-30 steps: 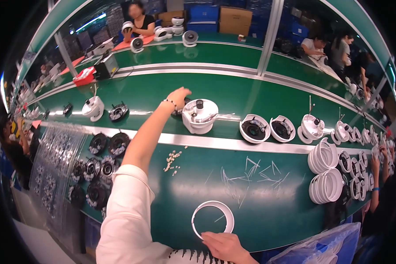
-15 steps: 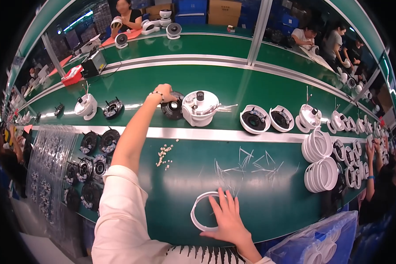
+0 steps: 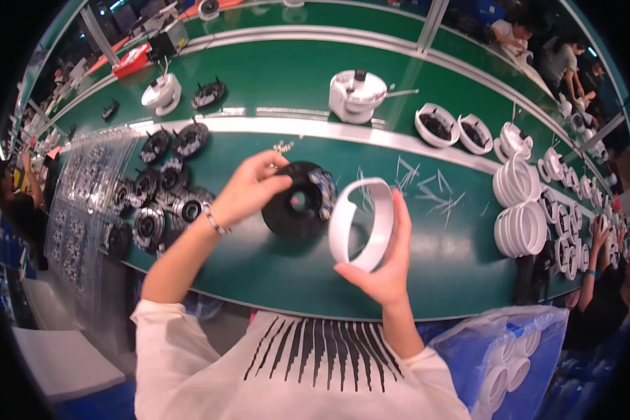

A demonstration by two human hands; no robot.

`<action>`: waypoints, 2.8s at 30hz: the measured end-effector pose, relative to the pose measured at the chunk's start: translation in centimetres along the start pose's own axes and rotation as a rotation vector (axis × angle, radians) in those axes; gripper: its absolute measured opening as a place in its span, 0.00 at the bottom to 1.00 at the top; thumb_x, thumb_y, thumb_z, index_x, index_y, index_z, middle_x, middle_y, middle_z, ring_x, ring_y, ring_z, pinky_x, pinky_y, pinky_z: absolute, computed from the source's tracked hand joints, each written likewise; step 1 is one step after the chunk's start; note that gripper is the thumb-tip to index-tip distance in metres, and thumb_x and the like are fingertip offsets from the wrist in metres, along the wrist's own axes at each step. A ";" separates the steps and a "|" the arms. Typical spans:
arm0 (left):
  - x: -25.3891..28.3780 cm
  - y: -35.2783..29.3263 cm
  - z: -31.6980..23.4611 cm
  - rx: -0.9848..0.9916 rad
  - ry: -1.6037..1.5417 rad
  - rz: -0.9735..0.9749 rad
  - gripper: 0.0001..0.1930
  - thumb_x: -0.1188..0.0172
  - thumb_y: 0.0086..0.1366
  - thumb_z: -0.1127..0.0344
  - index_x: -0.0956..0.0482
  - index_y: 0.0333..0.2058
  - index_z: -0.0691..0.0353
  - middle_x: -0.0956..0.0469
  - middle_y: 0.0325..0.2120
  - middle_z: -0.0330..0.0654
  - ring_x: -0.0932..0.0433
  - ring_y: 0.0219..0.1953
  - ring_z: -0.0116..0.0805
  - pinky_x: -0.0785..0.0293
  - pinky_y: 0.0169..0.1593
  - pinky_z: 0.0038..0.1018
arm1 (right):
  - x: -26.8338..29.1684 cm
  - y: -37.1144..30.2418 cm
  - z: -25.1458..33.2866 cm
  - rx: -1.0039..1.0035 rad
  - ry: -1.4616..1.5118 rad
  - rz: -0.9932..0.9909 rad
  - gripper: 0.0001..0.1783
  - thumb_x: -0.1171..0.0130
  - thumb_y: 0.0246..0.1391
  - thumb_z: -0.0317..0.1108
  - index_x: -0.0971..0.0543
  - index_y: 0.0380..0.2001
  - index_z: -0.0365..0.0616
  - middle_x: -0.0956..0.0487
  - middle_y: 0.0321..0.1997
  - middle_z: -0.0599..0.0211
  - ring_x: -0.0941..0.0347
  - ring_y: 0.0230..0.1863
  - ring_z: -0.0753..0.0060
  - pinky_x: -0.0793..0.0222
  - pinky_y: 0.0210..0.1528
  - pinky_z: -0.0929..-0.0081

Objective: Assembling electronic light fixtures on a factory production line.

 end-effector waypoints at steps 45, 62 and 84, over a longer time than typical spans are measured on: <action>-6.2 -3.5 6.8 0.251 -1.375 0.362 0.43 0.73 0.54 0.30 0.41 0.52 0.64 0.35 0.49 0.50 0.34 0.49 0.42 0.38 0.52 0.37 | -5.7 0.5 1.6 0.079 -0.527 0.471 0.65 0.28 0.14 0.48 0.53 0.57 0.34 0.48 0.59 0.47 0.52 0.59 0.46 0.52 0.57 0.58; -6.5 -3.6 6.2 0.156 -1.253 0.223 0.26 0.52 0.51 0.57 0.36 0.46 0.69 0.30 0.41 0.50 0.29 0.43 0.40 0.33 0.49 0.34 | -5.8 -0.3 0.3 0.202 -0.502 0.202 0.61 0.30 0.16 0.48 0.50 0.55 0.32 0.45 0.57 0.48 0.49 0.57 0.46 0.51 0.56 0.58; -2.9 25.5 6.5 0.286 -0.938 0.020 0.25 0.65 0.56 0.58 0.39 0.48 0.70 0.36 0.48 0.55 0.36 0.50 0.49 0.42 0.54 0.44 | 24.0 1.9 -0.8 -0.062 -1.388 -0.759 0.24 0.42 0.40 0.38 0.30 0.42 0.40 0.33 0.49 0.57 0.44 0.55 0.54 0.59 0.59 0.55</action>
Point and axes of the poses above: each hand's wrist, its own y-axis towards the middle knuckle, its own x-axis out of the back of the hand, z = x × y, the point moved 4 cm from there along y, towards the middle knuckle
